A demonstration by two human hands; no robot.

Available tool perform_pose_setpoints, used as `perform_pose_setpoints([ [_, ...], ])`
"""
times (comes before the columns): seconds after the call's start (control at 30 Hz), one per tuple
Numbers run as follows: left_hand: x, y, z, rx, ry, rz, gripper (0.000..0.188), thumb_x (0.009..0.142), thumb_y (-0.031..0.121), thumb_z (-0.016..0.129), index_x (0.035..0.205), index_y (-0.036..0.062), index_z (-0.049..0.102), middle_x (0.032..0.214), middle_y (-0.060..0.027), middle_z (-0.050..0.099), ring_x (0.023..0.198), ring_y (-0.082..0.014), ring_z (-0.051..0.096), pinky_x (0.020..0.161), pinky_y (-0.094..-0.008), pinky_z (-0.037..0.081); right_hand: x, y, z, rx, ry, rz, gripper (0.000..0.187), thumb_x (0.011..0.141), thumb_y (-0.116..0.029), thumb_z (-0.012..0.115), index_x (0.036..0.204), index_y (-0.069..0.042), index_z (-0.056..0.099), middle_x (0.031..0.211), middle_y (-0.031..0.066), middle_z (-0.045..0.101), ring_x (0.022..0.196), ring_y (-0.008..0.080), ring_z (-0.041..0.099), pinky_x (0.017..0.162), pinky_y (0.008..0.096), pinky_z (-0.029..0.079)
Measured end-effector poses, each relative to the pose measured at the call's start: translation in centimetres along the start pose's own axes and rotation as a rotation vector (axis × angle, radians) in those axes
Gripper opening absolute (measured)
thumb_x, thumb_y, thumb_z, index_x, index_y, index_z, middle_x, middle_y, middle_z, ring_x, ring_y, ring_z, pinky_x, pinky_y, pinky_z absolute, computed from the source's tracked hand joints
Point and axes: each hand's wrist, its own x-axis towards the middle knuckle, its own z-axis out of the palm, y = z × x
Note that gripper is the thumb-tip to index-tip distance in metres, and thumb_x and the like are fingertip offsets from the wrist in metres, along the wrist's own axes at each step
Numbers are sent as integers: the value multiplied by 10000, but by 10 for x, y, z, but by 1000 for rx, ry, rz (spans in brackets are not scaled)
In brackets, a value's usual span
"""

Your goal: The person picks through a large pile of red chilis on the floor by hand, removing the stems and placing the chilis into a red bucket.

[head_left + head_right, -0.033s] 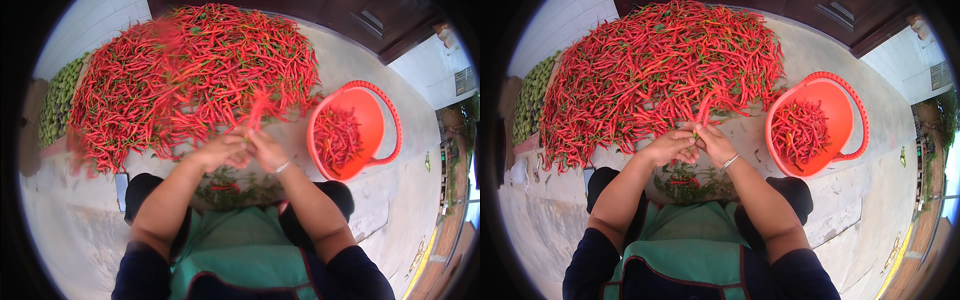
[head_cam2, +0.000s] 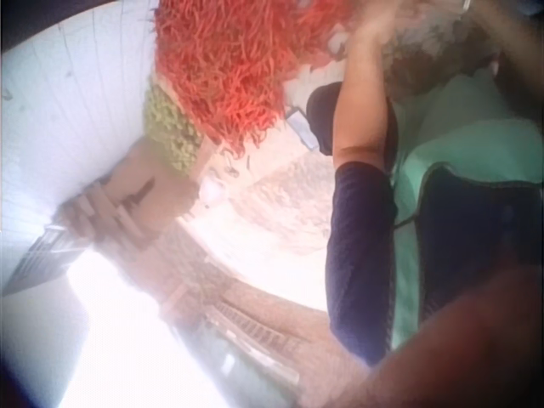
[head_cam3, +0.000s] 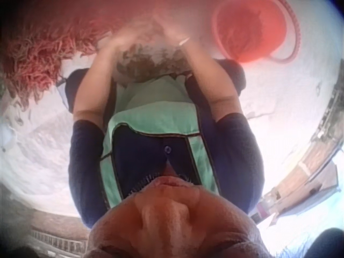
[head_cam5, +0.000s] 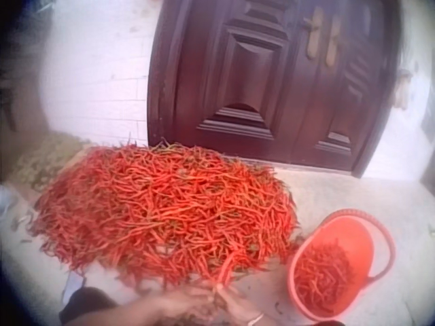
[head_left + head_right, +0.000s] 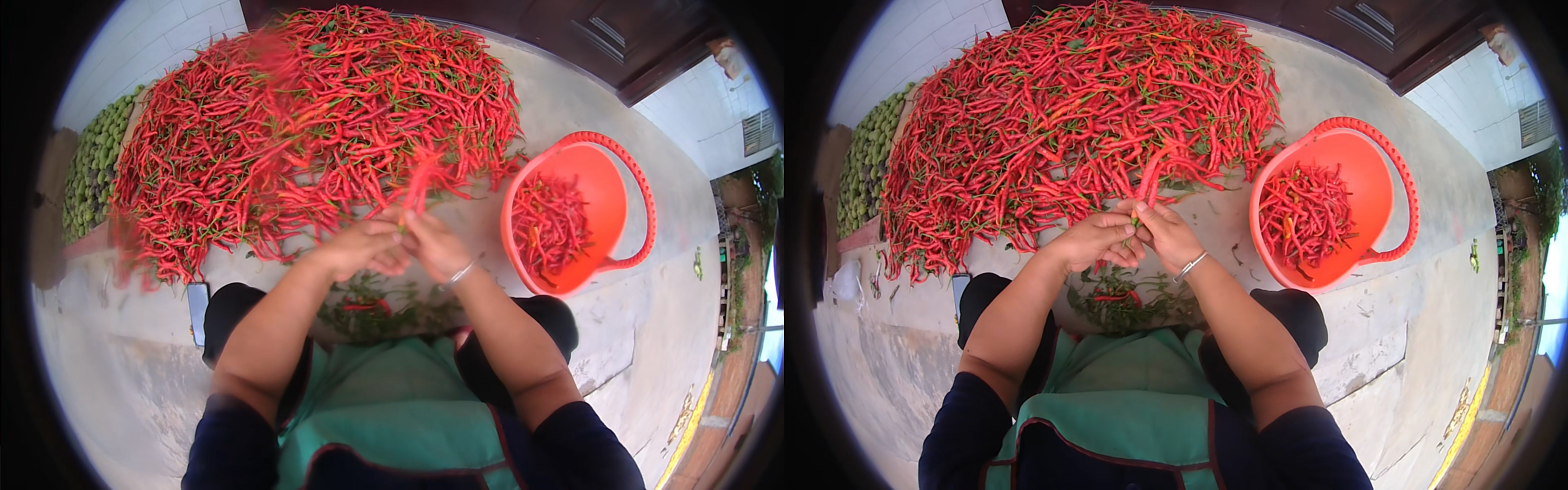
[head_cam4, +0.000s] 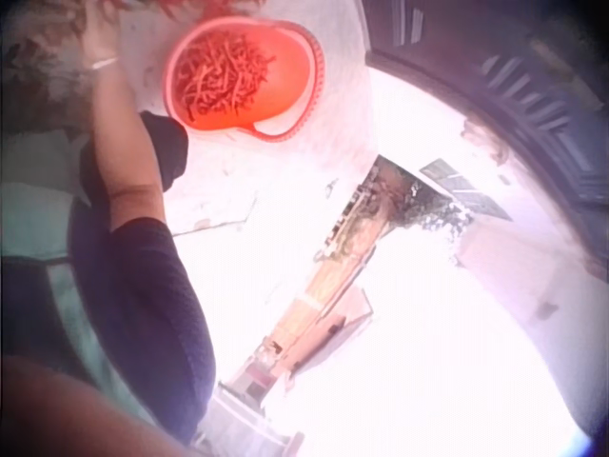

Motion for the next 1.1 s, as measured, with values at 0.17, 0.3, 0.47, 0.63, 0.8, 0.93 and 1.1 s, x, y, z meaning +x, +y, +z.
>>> perform_pose_setpoints([
  [0.17,-1,1,6,-59,15,-4,285,940,249,451,1031,-5,542,803,-72,599,753,-177,633,708,-294,529,-2,3,-4,-29,53,2,323,958,-271,407,1068,3,538,790,38,549,593,102,489,566,241,427],
  [0.3,4,-9,4,6,102,21,253,939,239,446,933,8,551,712,-45,577,695,-178,633,663,-293,531,-1,7,1,-275,80,-146,284,940,-254,460,1001,2,567,764,39,587,623,129,552,566,275,447],
  [0.47,16,-14,14,55,273,-53,230,929,226,448,851,35,548,630,-22,554,633,-163,624,621,-282,526,-9,10,6,-1223,328,-585,255,923,-222,496,989,12,572,820,72,638,747,160,628,610,324,481],
  [0.63,40,-28,18,342,225,-17,224,922,227,461,883,30,560,668,-37,587,631,-137,612,600,-244,495,-26,-16,-27,-387,616,-503,309,927,-258,484,1071,8,544,938,118,634,859,193,629,725,322,491],
  [0.8,62,-41,32,427,50,55,230,915,213,450,914,13,562,737,-55,626,680,-128,614,616,-261,485,-66,-55,-89,347,955,-493,488,924,-306,470,1266,19,345,1188,159,516,991,233,578,830,334,479],
  [0.93,44,-37,6,957,188,61,191,873,158,450,929,12,560,769,-92,635,685,-188,619,638,-306,485,-48,23,-60,-919,414,-169,196,840,-225,544,962,-86,608,888,85,618,792,219,615,695,351,488],
  [1.1,-15,-49,-26,1351,325,-108,173,799,124,500,924,27,569,829,-136,624,780,-303,600,698,-393,469,-14,137,-20,-1749,-336,-140,85,712,-140,589,778,-93,616,860,104,584,828,276,591,733,384,486],
])
